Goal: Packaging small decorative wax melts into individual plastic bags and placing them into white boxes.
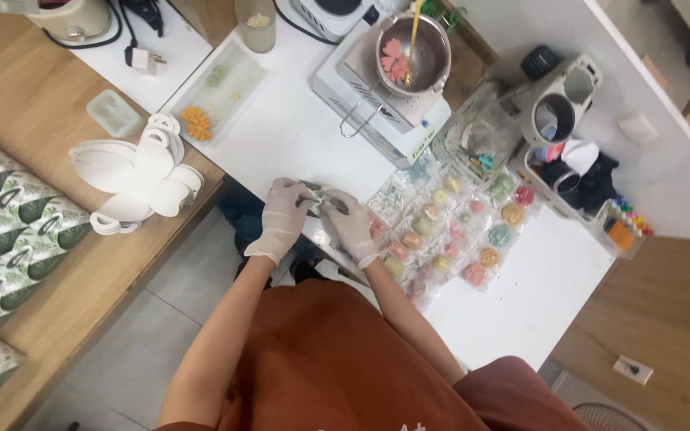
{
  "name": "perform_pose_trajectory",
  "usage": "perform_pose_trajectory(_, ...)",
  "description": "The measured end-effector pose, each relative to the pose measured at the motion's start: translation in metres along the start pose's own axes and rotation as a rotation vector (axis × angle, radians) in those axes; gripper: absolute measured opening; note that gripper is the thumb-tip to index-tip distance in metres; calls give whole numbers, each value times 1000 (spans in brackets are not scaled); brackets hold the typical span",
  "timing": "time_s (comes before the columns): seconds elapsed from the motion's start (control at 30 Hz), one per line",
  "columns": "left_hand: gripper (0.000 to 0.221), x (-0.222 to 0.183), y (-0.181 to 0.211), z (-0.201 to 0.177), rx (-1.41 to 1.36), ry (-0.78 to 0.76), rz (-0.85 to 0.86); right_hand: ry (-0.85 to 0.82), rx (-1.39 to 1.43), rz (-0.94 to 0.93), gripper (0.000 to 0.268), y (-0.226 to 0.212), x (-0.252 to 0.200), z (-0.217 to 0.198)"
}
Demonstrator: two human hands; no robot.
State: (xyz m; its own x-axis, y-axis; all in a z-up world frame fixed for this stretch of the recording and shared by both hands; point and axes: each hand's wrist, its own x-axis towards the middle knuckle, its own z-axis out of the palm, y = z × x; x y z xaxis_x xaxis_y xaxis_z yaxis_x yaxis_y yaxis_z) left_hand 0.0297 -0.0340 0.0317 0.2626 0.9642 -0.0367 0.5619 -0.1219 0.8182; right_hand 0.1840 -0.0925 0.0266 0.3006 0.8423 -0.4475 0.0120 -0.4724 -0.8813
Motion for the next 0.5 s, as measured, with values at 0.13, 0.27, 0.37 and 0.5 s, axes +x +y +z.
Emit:
perform_pose_trajectory(0.13,10,-16,5,-13,75,77,-22,-106,-236,-443,31,-2,-11,7)
perform_pose_trajectory(0.27,8,-40,4,-48,43,153,7,-249,-27,-483,24,10,-9,20)
perform_pose_trajectory(0.37,7,-66,-8,-80,66,229,46,-380,8,-464,22,-6,-18,44)
perform_pose_trajectory(0.5,7,-106,-34,-132,88,250,-30,-261,-554,-948,18,-58,-65,105)
